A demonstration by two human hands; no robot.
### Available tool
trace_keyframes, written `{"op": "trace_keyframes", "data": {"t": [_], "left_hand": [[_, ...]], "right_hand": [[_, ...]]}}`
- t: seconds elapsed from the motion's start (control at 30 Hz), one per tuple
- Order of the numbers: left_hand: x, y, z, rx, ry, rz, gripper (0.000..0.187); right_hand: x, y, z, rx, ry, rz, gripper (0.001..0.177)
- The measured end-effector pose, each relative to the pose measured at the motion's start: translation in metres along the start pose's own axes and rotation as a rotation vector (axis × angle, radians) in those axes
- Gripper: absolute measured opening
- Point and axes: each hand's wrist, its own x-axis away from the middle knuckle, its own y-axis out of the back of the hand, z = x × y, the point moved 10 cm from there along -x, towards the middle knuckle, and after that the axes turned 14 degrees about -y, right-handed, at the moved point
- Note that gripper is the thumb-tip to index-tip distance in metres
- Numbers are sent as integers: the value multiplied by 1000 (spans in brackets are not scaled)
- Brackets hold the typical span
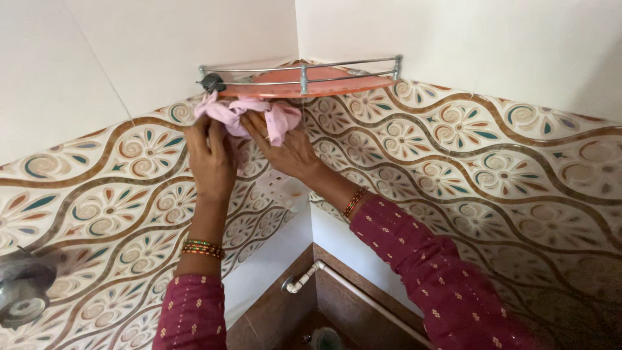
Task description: The person cleans a corner bathroom shelf by hand, first removing items like lotion bottles and soap and then wiping the shelf surfaces with a pink cloth.
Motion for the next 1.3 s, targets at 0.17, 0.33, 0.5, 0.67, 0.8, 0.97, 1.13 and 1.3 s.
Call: {"op": "trace_keyframes", "data": {"t": [0.17, 0.33, 0.5, 0.67, 0.8, 0.97, 1.13, 1.3], "left_hand": [[14, -46, -16, 0, -2, 55, 67], [2, -102, -20, 36, 167, 11, 81], [-18, -156, -71, 233, 106, -3, 80], [-30, -208, -129, 165, -161, 81, 54], [-23, -255, -109, 173, -72, 277, 52], [-15, -260, -65, -205, -198, 356, 53], [14, -291, 5, -280, -22, 738, 64], [29, -309, 20, -353, -75, 817, 69]], "right_hand": [[4, -34, -40, 16, -86, 5, 52], [16, -65, -82, 0, -166, 54, 55], [64, -73, -139, -15, -370, 157, 60], [103, -51, -196, 291, -579, 145, 73], [101, -54, -191, 184, -541, 64, 71], [89, -92, -177, 84, -547, 99, 72], [70, -143, -162, 59, -492, 326, 64], [37, -159, -142, -45, -468, 403, 68]]}}
